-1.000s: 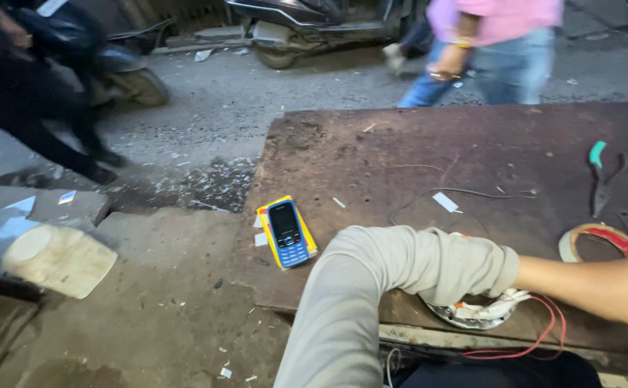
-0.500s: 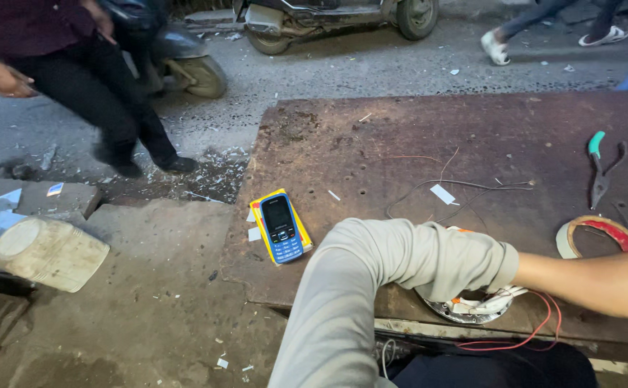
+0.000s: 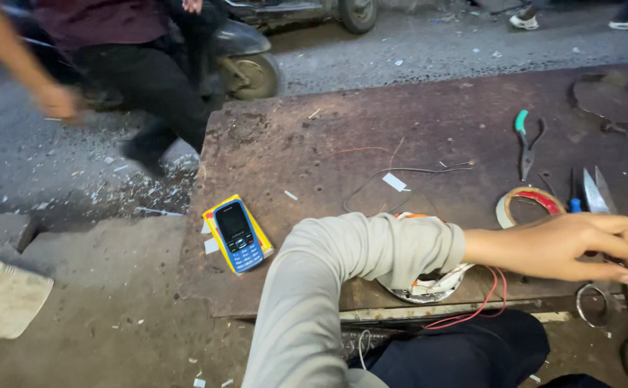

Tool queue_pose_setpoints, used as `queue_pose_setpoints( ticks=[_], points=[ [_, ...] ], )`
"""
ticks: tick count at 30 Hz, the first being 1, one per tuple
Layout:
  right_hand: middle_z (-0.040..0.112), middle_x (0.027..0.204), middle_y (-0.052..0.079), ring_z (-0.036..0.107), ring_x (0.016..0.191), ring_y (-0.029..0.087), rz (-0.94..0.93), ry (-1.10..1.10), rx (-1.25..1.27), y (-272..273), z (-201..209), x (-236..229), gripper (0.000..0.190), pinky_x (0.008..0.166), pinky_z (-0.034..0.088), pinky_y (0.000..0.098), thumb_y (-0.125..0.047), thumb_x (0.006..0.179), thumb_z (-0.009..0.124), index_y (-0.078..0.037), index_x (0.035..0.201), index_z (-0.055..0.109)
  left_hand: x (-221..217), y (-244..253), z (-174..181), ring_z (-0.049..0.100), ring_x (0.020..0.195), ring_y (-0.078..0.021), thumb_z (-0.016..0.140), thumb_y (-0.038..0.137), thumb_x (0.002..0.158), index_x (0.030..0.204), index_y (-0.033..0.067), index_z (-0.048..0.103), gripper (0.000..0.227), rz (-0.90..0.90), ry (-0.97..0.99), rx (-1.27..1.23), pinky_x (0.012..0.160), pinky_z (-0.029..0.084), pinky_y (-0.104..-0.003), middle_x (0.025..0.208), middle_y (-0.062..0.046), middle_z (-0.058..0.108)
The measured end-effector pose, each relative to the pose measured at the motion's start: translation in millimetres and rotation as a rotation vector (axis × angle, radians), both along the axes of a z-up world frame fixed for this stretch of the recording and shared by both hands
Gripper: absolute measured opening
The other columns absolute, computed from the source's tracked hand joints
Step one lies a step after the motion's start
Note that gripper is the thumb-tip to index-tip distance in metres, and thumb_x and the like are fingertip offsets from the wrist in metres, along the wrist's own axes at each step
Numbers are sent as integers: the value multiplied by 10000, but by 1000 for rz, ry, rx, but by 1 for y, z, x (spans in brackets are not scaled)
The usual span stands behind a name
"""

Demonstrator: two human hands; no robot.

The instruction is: The person strips insulation from multiple wires using shears, then twists the exposed copper strands by hand. The person repeats this process on several wires throughout the clip.

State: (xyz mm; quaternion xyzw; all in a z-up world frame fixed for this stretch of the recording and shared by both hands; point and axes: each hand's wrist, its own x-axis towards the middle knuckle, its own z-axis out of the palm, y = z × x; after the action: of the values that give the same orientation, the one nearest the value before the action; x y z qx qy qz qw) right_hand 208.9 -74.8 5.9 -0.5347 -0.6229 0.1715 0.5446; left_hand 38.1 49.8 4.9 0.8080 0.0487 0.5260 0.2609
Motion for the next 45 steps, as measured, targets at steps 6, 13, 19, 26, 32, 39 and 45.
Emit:
queue_pose_setpoints(
  ticks=[6, 13, 19, 26, 32, 39, 45],
  points=[
    [655, 993, 48, 595, 878, 76, -10, 5, -9, -9, -6, 2, 180, 860, 469, 235, -133, 1165, 627, 43, 1198, 634, -12, -11, 21, 640, 830, -121, 714, 374, 901, 1039, 222, 772, 213, 108, 170, 95, 803, 528, -282, 919, 83, 707],
    [626, 949, 97, 541, 801, 89, -36, -112, 10, -29, 8, 12, 161, 759, 426, 202, -92, 1138, 687, 64, 1140, 646, -16, -17, 23, 763, 919, -109, 748, 306, 944, 1100, 144, 752, 225, -46, 148, -75, 832, 597, -253, 996, 28, 777],
    [683, 1013, 32, 605, 923, 52, 13, 307, 12, -34, 38, -22, 142, 887, 458, 200, -73, 1103, 728, 56, 1130, 676, -11, -22, 22, 718, 814, -103, 773, 210, 944, 1113, 36, 763, 243, -280, 67, -617, 729, 585, -299, 948, -64, 776],
    [673, 981, 36, 604, 917, 92, 43, 585, -91, -31, 75, -40, 143, 828, 450, 227, -64, 984, 705, 28, 1094, 696, -14, -21, 38, 732, 940, -100, 794, 158, 953, 1094, 44, 785, 182, -115, 21, -496, 820, 597, -261, 1020, -8, 772],
    [667, 938, 22, 591, 878, 85, 95, 653, -96, -29, 70, -39, 120, 800, 455, 241, -65, 980, 696, 18, 1066, 695, -20, -19, 33, 718, 868, -123, 748, 104, 954, 1127, -39, 728, 226, -359, -17, -916, 735, 597, -271, 1014, -69, 750],
    [635, 884, 4, 559, 840, 73, 13, 636, -114, -24, 70, -52, 81, 772, 434, 239, -63, 980, 693, 13, 1004, 701, -17, -22, 43, 741, 902, -174, 720, 64, 969, 1158, -62, 688, 229, -380, -81, -1014, 811, 631, -317, 1050, -120, 739],
    [628, 854, 0, 561, 822, 79, 43, 678, -110, -23, 67, -49, 70, 765, 438, 245, -56, 967, 682, 13, 963, 695, -23, -23, 44, 742, 955, -183, 707, 57, 979, 1189, -47, 679, 236, -368, -80, -994, 889, 632, -332, 1084, -114, 741]
  ],
)
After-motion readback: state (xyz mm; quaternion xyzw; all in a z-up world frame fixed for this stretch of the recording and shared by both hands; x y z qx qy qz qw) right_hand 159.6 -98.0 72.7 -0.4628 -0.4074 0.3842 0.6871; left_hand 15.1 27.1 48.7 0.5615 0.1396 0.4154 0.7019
